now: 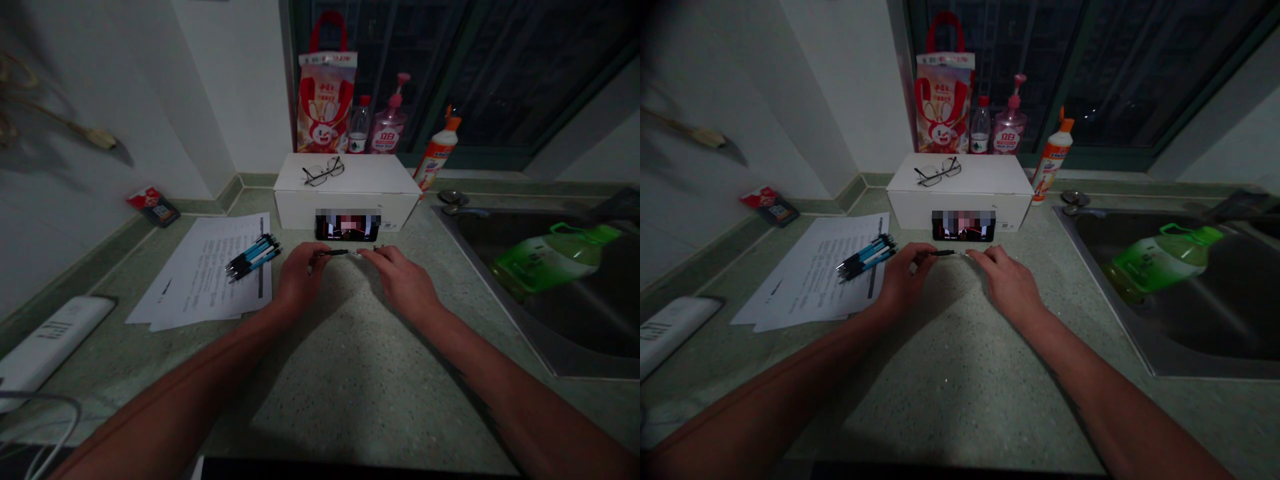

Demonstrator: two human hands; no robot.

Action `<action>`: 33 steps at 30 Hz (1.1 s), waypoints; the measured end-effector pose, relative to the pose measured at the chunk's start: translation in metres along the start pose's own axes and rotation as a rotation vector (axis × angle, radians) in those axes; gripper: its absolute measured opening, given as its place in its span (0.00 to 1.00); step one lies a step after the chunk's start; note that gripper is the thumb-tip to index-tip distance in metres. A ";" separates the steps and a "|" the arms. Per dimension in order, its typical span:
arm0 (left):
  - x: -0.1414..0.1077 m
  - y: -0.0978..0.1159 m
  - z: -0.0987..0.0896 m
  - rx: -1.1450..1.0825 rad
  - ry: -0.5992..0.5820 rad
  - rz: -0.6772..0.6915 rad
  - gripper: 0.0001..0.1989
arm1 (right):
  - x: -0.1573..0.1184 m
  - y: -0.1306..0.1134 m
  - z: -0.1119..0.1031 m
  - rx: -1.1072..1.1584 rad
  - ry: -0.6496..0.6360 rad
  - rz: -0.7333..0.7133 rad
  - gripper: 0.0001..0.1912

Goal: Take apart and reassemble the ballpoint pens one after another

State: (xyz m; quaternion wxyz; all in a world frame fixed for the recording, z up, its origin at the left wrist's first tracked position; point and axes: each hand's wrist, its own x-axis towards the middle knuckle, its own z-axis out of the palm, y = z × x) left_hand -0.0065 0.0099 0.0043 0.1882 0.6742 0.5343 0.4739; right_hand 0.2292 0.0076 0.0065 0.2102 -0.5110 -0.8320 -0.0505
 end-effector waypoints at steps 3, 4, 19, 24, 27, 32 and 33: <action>-0.001 -0.001 0.001 0.038 -0.049 0.032 0.08 | 0.001 0.000 0.000 0.000 0.000 -0.041 0.29; -0.001 -0.001 0.002 0.040 -0.077 0.037 0.08 | 0.001 -0.001 0.000 0.020 -0.002 -0.066 0.28; 0.000 0.003 0.004 -0.162 -0.208 -0.174 0.06 | 0.001 -0.004 0.007 0.321 0.016 -0.089 0.14; 0.000 0.001 0.005 -0.145 -0.196 -0.118 0.07 | 0.000 -0.003 0.011 0.335 -0.008 -0.078 0.15; 0.000 0.005 0.004 -0.179 -0.205 -0.196 0.08 | 0.000 -0.004 0.010 0.331 -0.003 -0.075 0.15; 0.000 0.008 0.003 -0.165 -0.230 -0.215 0.04 | 0.001 -0.007 0.007 0.338 -0.012 -0.079 0.16; 0.000 0.008 0.003 -0.177 -0.218 -0.203 0.02 | 0.001 -0.007 0.007 0.337 -0.011 -0.077 0.16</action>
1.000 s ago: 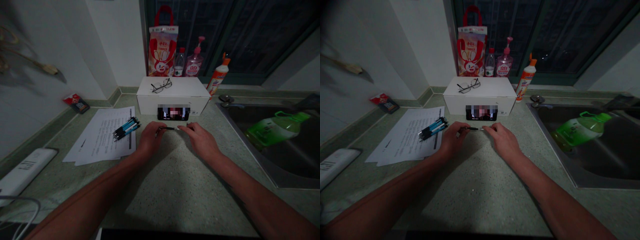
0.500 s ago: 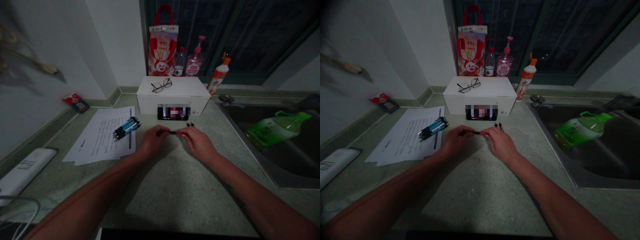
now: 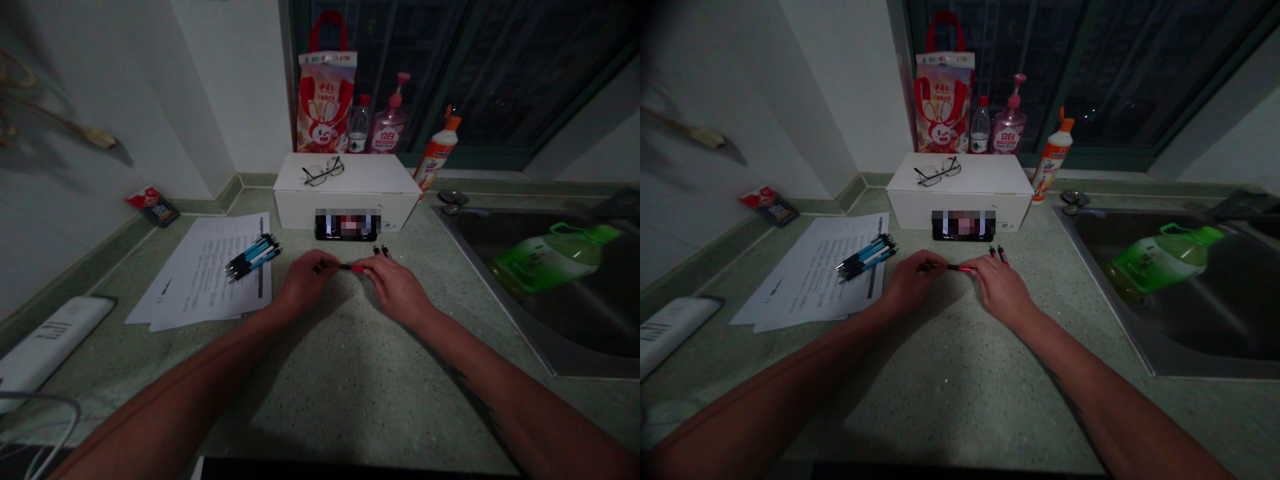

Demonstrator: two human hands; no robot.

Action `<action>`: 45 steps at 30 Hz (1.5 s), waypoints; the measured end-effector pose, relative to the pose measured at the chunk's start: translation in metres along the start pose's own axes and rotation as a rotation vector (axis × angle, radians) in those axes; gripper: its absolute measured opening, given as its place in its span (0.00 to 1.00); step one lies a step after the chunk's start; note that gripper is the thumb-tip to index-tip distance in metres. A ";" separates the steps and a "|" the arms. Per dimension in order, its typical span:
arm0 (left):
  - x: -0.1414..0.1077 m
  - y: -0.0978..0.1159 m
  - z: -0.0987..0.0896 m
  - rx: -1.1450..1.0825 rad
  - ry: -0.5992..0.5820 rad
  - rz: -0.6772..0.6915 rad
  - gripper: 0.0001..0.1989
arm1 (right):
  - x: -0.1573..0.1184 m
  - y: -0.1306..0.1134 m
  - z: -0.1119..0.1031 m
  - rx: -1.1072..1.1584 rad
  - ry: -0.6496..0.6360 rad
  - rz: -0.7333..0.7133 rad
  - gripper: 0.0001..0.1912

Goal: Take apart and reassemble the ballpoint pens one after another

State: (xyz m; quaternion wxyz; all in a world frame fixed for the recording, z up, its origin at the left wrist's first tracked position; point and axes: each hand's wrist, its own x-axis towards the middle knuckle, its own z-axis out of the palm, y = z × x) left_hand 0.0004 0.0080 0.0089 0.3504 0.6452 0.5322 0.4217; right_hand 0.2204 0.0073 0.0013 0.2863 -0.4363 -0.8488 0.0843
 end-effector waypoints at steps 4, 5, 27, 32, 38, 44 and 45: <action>0.001 -0.001 0.001 -0.063 -0.007 -0.054 0.03 | -0.001 0.001 0.001 -0.006 -0.001 0.000 0.16; 0.001 -0.001 0.001 -0.059 -0.016 -0.060 0.02 | -0.001 0.001 0.001 -0.006 -0.004 -0.002 0.16; 0.000 -0.002 0.003 -0.067 -0.029 -0.028 0.04 | 0.000 -0.001 -0.001 -0.011 0.004 -0.019 0.16; 0.000 -0.004 0.004 -0.064 -0.048 -0.041 0.03 | 0.000 -0.001 -0.001 -0.001 -0.006 -0.008 0.16; 0.000 -0.003 0.003 -0.093 -0.035 -0.058 0.03 | 0.001 -0.002 -0.003 0.001 -0.005 -0.013 0.15; 0.000 0.000 0.002 -0.051 -0.027 -0.042 0.02 | 0.000 -0.001 -0.001 0.006 -0.011 -0.017 0.16; 0.000 0.000 0.002 -0.050 -0.039 -0.047 0.03 | 0.000 -0.001 -0.001 0.010 -0.012 -0.021 0.16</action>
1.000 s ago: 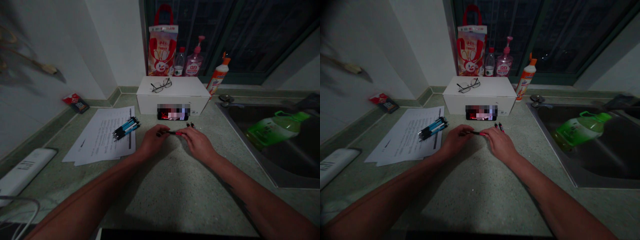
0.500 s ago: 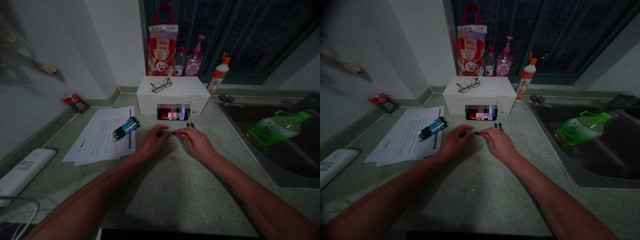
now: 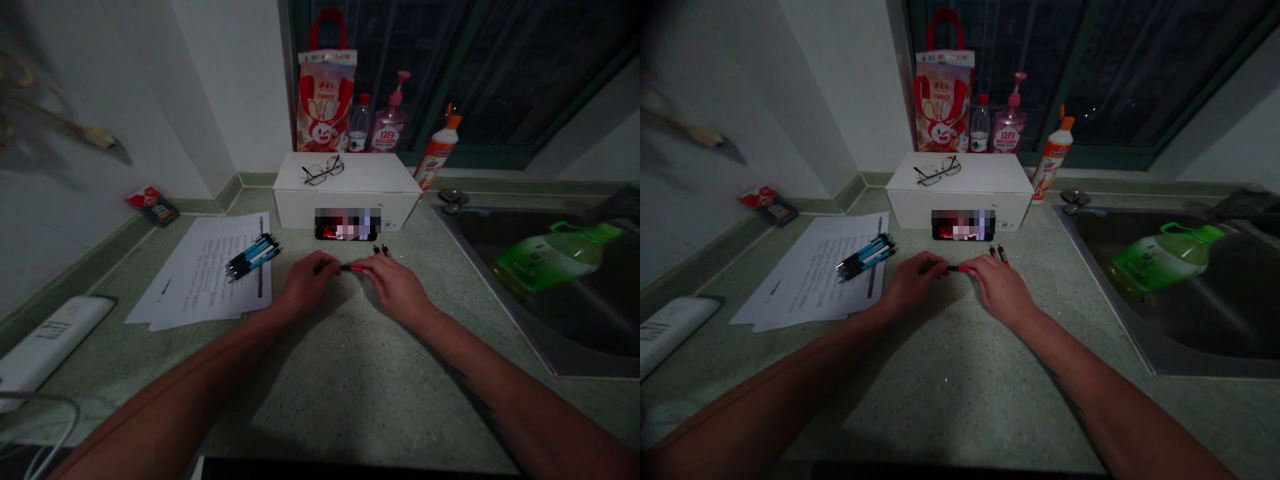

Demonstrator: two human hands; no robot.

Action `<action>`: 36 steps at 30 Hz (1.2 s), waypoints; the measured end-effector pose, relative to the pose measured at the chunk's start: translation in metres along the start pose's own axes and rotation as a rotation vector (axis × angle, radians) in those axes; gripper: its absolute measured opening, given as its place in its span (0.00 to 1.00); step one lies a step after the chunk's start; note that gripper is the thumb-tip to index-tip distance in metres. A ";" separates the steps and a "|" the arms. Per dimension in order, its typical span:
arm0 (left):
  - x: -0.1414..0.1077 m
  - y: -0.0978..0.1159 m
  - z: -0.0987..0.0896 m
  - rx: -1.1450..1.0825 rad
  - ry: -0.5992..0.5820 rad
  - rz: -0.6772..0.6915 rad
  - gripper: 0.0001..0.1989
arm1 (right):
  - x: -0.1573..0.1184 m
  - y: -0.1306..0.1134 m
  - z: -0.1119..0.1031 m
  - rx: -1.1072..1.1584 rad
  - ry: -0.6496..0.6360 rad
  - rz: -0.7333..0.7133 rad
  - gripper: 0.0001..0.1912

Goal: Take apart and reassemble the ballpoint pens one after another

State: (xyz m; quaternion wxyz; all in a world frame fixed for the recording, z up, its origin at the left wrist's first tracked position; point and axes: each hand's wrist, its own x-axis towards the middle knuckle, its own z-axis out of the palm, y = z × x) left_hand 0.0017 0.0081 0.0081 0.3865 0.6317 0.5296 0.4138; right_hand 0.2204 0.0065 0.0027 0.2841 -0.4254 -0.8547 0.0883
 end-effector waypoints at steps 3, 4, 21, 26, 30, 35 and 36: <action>0.000 0.001 -0.001 0.024 -0.009 0.017 0.03 | 0.000 -0.001 -0.001 0.015 0.032 0.009 0.15; 0.000 0.001 -0.001 0.023 0.003 0.025 0.03 | 0.000 0.000 -0.002 0.022 0.069 0.026 0.14; -0.009 -0.001 0.007 -0.020 -0.076 0.062 0.04 | 0.005 0.015 0.004 0.515 0.358 0.407 0.25; -0.009 -0.002 0.007 -0.008 -0.093 0.083 0.03 | 0.003 0.012 0.005 0.407 0.318 0.393 0.27; -0.008 -0.002 0.007 -0.033 -0.107 0.081 0.03 | 0.001 0.005 0.010 0.468 0.261 0.382 0.24; -0.009 -0.003 0.008 -0.063 -0.108 0.086 0.04 | 0.004 0.002 0.012 0.734 0.357 0.426 0.40; -0.009 -0.003 0.008 -0.064 -0.119 0.092 0.04 | 0.005 0.002 0.012 0.781 0.363 0.433 0.40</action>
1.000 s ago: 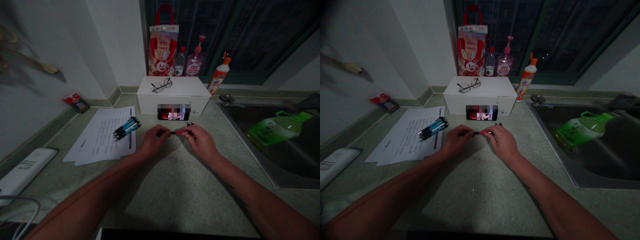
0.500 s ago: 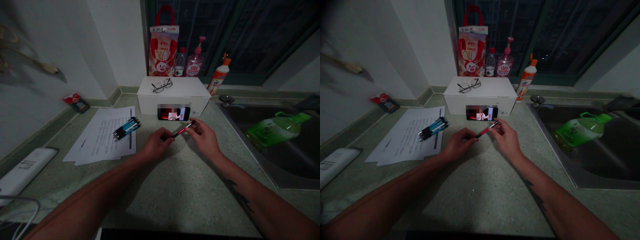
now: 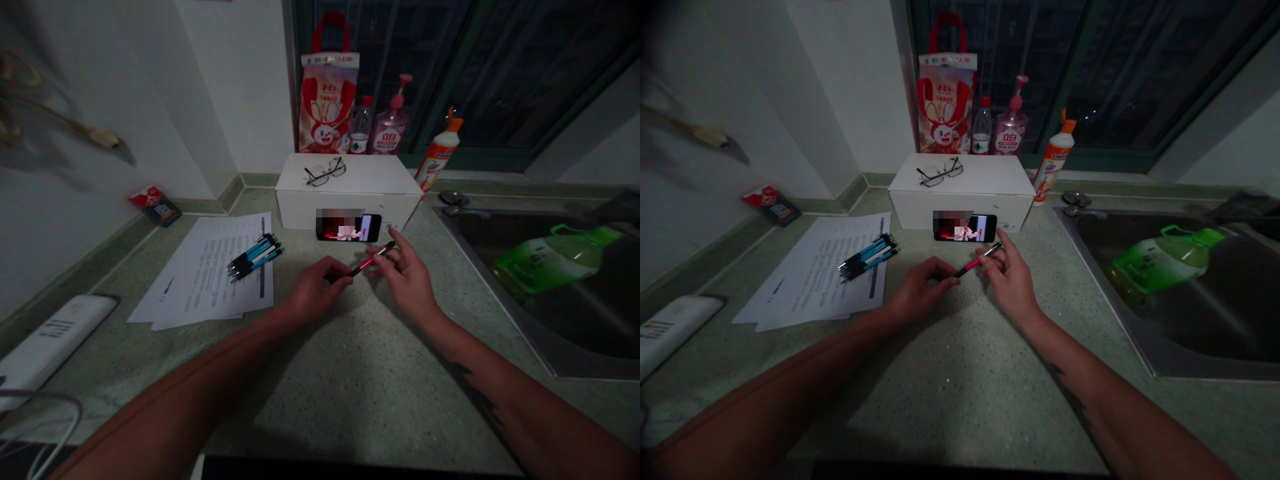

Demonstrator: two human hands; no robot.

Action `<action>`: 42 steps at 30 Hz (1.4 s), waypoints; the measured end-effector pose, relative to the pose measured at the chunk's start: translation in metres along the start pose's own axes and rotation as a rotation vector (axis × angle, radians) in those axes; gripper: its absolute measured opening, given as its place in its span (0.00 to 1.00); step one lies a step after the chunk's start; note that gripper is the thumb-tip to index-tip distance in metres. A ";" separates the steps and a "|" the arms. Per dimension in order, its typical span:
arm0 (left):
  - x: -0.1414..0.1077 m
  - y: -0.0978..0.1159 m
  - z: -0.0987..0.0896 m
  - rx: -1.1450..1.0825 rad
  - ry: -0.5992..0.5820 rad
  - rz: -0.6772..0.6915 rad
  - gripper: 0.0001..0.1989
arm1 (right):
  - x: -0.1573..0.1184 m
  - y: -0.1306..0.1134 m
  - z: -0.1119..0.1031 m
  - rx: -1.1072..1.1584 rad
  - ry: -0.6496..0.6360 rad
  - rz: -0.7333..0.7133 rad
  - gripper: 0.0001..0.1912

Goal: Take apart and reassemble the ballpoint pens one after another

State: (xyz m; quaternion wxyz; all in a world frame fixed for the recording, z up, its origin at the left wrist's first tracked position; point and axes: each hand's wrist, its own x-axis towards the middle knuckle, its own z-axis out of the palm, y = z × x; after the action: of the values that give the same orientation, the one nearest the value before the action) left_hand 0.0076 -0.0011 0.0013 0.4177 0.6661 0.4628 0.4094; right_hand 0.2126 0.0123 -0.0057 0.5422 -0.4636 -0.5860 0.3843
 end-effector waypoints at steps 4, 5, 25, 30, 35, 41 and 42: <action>-0.002 0.000 0.001 0.012 -0.010 0.000 0.05 | 0.001 -0.001 0.001 0.110 0.005 0.044 0.37; -0.002 0.000 0.002 0.017 -0.007 -0.007 0.05 | 0.001 -0.002 0.001 0.131 0.015 0.047 0.36; -0.007 -0.012 0.004 0.140 -0.036 0.077 0.08 | 0.016 0.009 -0.013 -0.118 0.129 0.088 0.30; -0.005 -0.015 -0.001 0.245 -0.015 0.099 0.08 | 0.032 0.016 -0.047 -0.581 0.180 0.037 0.29; -0.004 -0.018 -0.001 0.269 -0.017 0.111 0.08 | 0.032 0.019 -0.061 -0.881 0.128 0.029 0.25; -0.005 -0.017 -0.001 0.271 -0.026 0.111 0.10 | 0.027 0.017 -0.058 -1.006 0.031 0.124 0.23; -0.005 -0.016 -0.001 0.279 -0.029 0.101 0.10 | 0.027 0.016 -0.058 -1.006 0.031 0.135 0.22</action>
State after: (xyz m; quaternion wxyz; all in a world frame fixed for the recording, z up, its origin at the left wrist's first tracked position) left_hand 0.0009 -0.0022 -0.0146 0.3065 0.7461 0.4748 0.3520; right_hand 0.2726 0.0394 -0.0072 0.2342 -0.7098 -0.6593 0.0815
